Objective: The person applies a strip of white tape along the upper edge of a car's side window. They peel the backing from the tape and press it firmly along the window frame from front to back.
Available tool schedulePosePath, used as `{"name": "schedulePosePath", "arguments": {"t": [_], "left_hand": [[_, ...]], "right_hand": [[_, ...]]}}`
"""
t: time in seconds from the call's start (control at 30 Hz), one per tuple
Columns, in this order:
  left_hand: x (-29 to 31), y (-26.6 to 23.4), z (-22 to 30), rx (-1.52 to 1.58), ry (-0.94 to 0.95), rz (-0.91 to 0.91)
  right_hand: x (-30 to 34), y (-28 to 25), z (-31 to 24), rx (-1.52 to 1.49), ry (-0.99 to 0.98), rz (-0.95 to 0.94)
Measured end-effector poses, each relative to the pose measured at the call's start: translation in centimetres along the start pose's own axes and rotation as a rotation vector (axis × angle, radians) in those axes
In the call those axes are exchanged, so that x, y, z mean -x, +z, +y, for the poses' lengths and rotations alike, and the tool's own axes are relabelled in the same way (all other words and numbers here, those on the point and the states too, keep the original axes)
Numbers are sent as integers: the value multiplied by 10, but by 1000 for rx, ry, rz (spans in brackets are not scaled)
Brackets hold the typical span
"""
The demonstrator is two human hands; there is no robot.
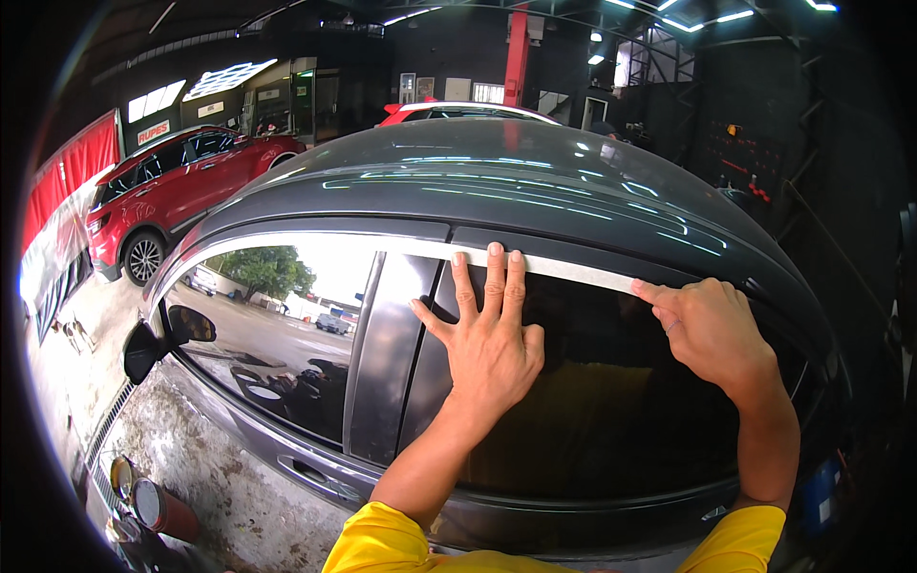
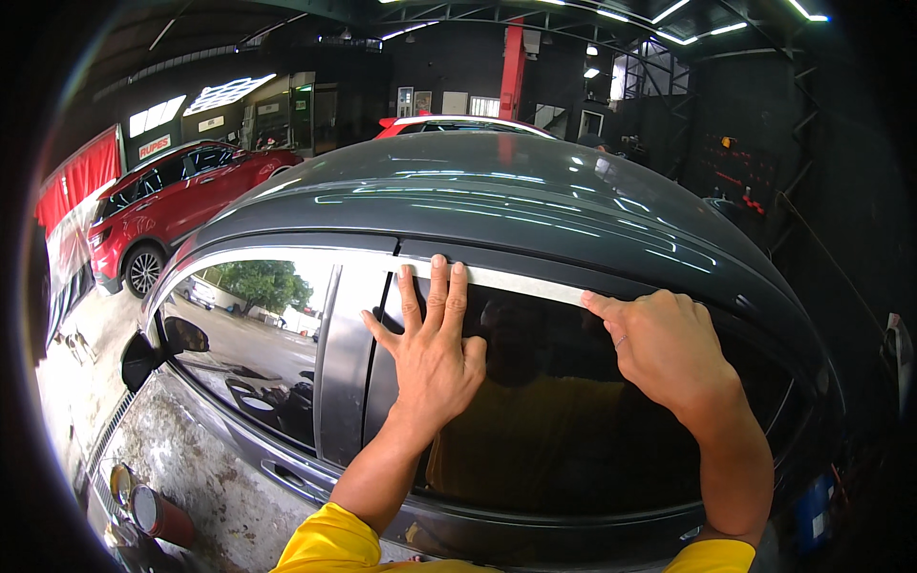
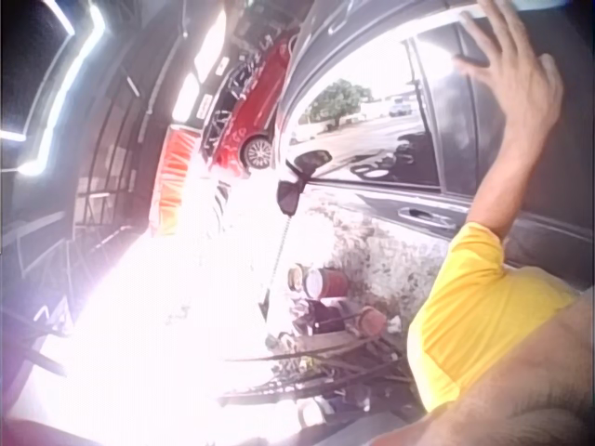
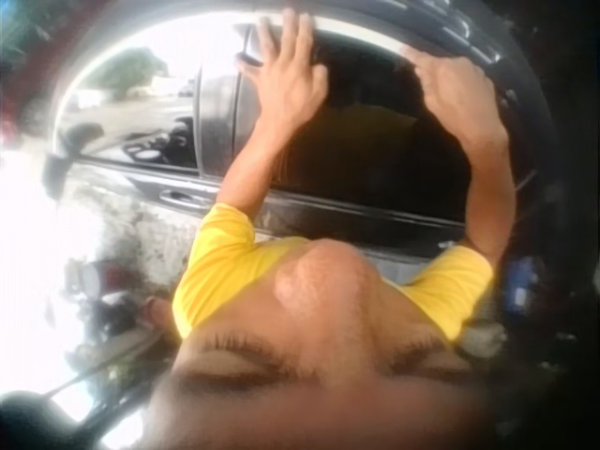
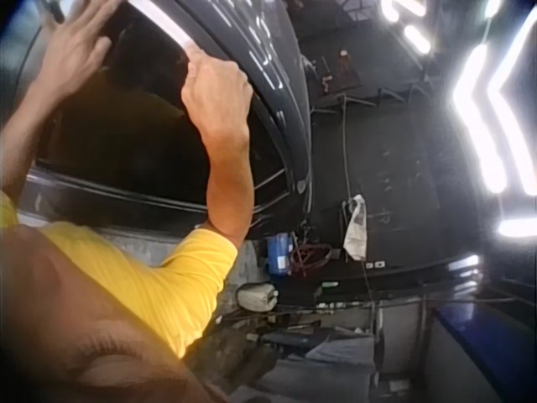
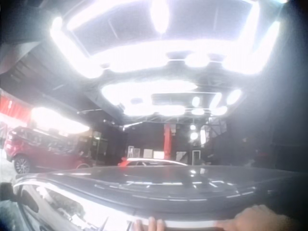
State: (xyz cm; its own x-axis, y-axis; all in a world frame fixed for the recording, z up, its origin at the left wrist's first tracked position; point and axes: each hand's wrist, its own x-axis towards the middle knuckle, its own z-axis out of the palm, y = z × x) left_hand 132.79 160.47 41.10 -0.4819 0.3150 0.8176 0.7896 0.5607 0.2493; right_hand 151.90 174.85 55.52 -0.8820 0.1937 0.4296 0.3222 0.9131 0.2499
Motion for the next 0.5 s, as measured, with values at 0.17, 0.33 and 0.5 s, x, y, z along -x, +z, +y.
{"name": "schedulePosePath", "arguments": {"t": [0.17, 0.33, 0.5], "left_hand": [[-1, 1, 2, -4, 22, 15], [-2, 2, 5, 13, 30, 6], [-4, -1, 9, 18, 40, 1]], "right_hand": [[-2, -5, -4, -3, 37, -31], [-4, -3, -2, -11, 46, -38], [-3, -6, -3, -6, 31, -31]]}}
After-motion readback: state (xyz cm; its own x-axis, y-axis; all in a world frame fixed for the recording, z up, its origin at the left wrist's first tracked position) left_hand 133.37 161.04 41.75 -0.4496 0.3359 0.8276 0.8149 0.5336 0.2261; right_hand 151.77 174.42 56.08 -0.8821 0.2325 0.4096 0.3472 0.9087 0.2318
